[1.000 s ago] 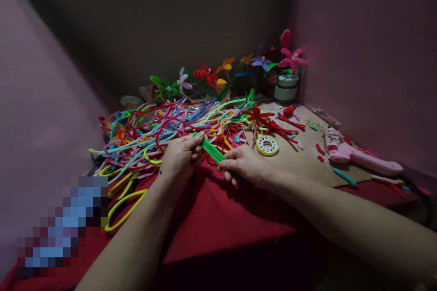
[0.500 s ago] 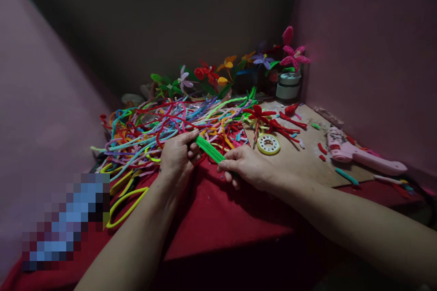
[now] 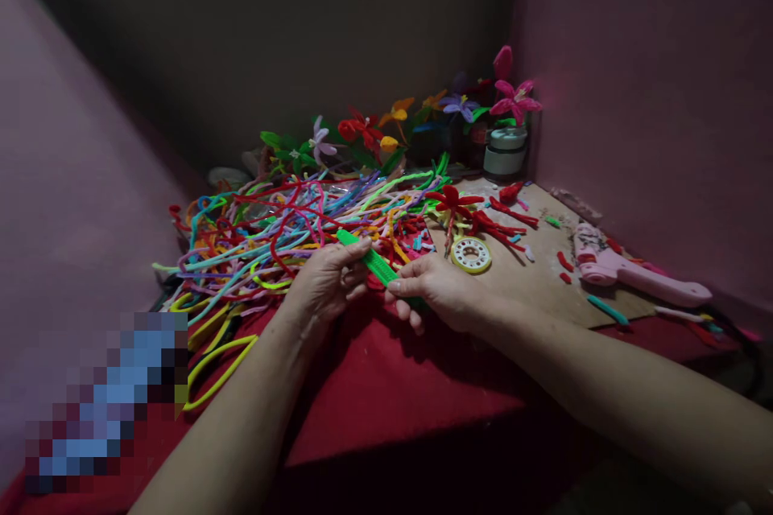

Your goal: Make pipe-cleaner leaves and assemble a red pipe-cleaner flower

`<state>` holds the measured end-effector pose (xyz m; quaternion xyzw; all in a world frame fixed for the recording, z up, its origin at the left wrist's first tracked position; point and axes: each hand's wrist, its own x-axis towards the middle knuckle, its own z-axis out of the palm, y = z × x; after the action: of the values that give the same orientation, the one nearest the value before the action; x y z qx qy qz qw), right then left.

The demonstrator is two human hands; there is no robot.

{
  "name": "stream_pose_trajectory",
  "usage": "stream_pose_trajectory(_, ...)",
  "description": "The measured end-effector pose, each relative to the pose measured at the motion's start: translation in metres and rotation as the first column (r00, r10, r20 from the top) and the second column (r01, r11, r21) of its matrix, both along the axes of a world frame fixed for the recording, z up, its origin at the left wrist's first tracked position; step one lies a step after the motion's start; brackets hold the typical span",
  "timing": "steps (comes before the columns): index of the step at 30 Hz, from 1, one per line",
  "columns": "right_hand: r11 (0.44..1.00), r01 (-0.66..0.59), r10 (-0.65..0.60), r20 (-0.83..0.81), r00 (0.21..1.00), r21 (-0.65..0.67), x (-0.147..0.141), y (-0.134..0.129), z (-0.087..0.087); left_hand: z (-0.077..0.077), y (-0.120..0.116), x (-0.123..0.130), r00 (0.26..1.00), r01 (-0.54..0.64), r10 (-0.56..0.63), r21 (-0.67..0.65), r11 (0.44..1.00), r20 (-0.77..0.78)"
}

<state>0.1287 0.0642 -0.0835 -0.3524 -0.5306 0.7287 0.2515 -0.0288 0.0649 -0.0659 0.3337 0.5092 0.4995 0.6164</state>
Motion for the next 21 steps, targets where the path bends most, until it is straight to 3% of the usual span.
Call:
stream_pose_trajectory(2, 1.0, -0.004, 0.004, -0.017, 1.0, -0.013, 0.0012, 0.0019, -0.0004, -0.0016, -0.0022, 0.0026, 0.988, 0.154, -0.154, 0.005, 0.988, 0.011)
stream_pose_trajectory(4, 1.0, -0.007, 0.006, -0.047, 0.999, -0.027, 0.0021, 0.0036, -0.0012, -0.0038, -0.0036, 0.0042, 0.974, 0.227, -0.227, 0.023, 0.974, 0.008)
stream_pose_trajectory(14, 0.999, 0.004, -0.001, -0.109, 0.994, 0.033, 0.002, 0.0075, -0.0054, -0.0034, -0.0067, 0.0096, 0.948, 0.178, -0.159, 0.044, 0.983, -0.275)
stream_pose_trajectory(18, 0.993, 0.02, -0.011, -0.077, 0.997, 0.116, 0.0018, 0.0076, -0.0058, -0.0001, -0.0071, 0.0087, 0.94, 0.143, -0.121, 0.047, 0.989, -0.318)
stream_pose_trajectory(21, 0.993, 0.062, -0.053, -0.086, 0.995, 0.096, 0.0019, 0.008, -0.0058, 0.0007, -0.0068, 0.0081, 0.941, 0.145, -0.119, 0.061, 0.988, -0.318)
